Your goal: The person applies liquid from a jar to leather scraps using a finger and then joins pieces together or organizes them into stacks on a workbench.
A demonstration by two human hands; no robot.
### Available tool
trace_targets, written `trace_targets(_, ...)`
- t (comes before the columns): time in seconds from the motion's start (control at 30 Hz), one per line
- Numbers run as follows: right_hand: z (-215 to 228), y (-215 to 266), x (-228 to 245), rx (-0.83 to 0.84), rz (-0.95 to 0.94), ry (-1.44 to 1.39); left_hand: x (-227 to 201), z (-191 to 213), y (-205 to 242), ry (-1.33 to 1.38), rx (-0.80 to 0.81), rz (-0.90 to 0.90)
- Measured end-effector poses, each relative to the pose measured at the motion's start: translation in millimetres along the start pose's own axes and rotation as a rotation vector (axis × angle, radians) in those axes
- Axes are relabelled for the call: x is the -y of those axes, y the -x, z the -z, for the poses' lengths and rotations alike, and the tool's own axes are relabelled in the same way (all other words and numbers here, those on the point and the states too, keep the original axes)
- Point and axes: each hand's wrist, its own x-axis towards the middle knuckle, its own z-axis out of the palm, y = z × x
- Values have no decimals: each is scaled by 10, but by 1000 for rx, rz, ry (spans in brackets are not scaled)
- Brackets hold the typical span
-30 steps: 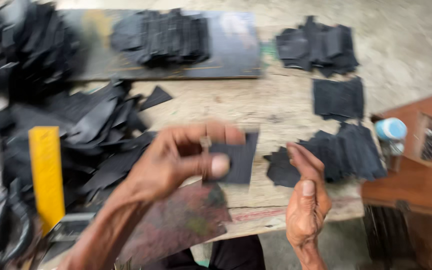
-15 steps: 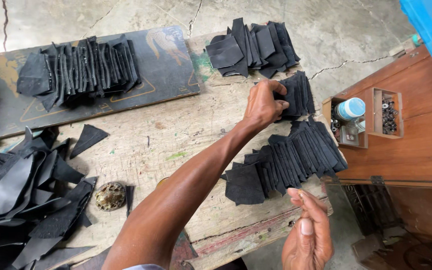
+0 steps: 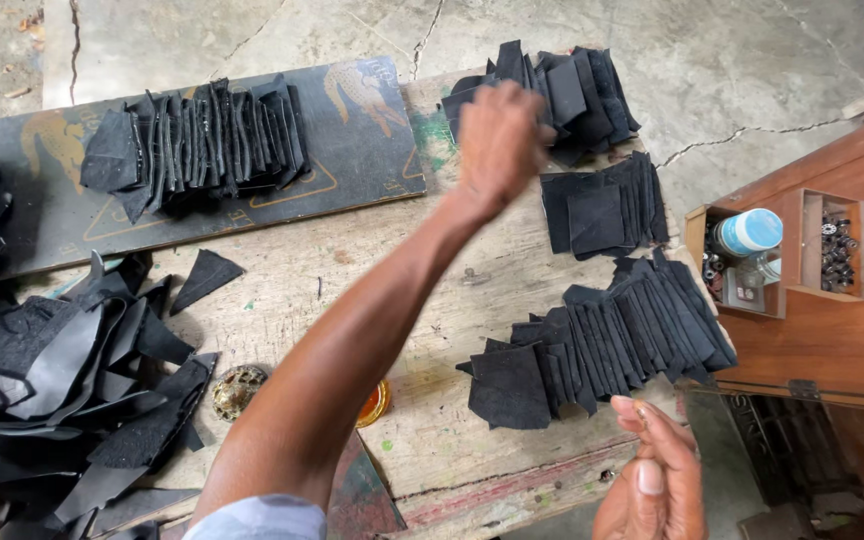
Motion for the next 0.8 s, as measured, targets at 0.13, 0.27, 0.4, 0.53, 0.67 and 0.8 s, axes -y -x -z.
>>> trace_targets(0.13,8,8,-125,8,-49,3,569,208,-91,-87,-79,9)
trace_targets(0.27,17,39,-168,24,-36,-3,649,170,12,-62,-68,-15)
trace_targets(0.4,-65,-24,-100,40,5,8,580,234,-11,-28,-71,-2)
trace_targets(0.53,-228,-82,131,75,39,74,519,466,24,263,-134,-30)
trace_targets(0.67,-471,-210,474,296,-11,-4,486,997,376,412,-195,29)
trace_targets(0.8,-792,-480,684,684,137,243,570,1683,1166,672,-283,69)
